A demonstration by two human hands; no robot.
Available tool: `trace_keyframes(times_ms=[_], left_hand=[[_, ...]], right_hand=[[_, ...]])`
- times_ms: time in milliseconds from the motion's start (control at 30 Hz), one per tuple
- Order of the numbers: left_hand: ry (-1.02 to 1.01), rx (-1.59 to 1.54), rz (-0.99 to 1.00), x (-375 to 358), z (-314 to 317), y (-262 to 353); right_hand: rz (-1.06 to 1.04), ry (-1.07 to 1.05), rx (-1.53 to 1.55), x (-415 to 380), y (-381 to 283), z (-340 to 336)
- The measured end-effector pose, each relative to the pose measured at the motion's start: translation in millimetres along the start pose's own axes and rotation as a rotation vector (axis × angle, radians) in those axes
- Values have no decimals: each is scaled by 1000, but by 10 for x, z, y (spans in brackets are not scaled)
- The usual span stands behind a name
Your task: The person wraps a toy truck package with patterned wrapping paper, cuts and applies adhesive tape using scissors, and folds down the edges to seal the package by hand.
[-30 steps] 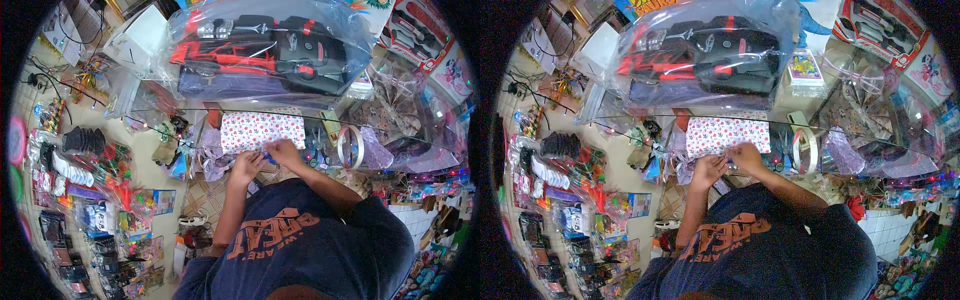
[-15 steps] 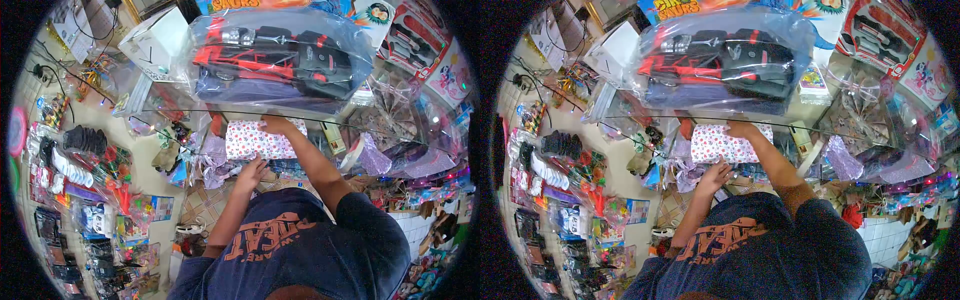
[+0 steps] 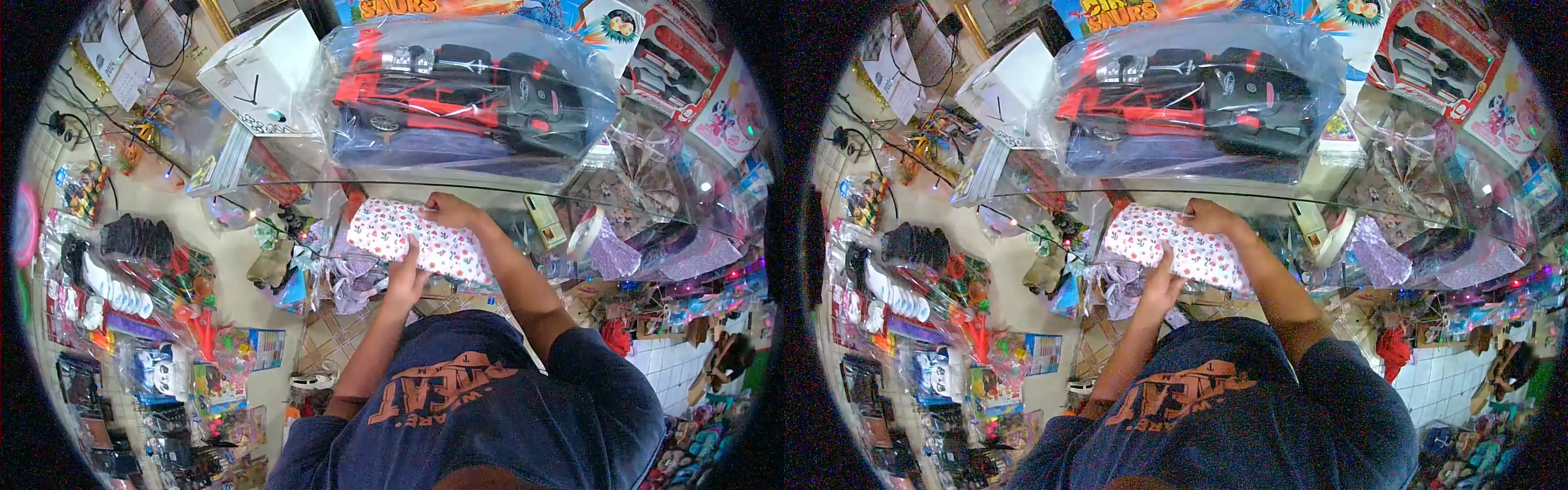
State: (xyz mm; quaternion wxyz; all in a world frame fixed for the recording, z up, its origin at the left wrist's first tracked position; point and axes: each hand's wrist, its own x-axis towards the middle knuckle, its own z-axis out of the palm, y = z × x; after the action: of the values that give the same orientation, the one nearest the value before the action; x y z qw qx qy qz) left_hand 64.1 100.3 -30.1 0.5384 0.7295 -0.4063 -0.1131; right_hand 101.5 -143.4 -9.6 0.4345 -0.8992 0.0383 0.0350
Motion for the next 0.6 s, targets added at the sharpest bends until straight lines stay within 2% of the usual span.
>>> trace_keyframes(times_ms=[33, 67, 133, 167, 200, 267, 300, 333, 400, 467, 533, 600], left_hand=[[-20, 37, -92, 11, -51, -32], [-25, 35, -90, 38, -26, -55], [459, -896, -570, 234, 2, 247], [472, -993, -364, 213, 27, 199], [468, -995, -364, 228, -12, 209], [552, -974, -486, 272, -144, 213], [537, -908, -565, 261, -249, 342], [536, -909, -562, 224, -343, 348], [371, -703, -412, 131, -527, 361], [351, -726, -413, 32, -703, 389], [175, -464, -318, -84, -919, 540], [144, -479, -293, -202, -1028, 531]], right_hand=[[-48, 55, -2, -1, 5, 52], [-44, 58, -1, -16, 25, 80], [2, 115, 31, -96, -87, 73], [5, 119, 30, -140, -127, 78], [-17, 170, 82, -180, -157, 91], [-39, 223, 132, -245, -221, 105], [43, 185, 313, -282, -280, 90], [123, 145, 493, -318, -348, 75], [81, 188, 504, -430, -474, 67], [43, 227, 516, -550, -583, 76], [-88, -18, 773, -650, -640, 104], [-109, -88, 801, -747, -713, 234]])
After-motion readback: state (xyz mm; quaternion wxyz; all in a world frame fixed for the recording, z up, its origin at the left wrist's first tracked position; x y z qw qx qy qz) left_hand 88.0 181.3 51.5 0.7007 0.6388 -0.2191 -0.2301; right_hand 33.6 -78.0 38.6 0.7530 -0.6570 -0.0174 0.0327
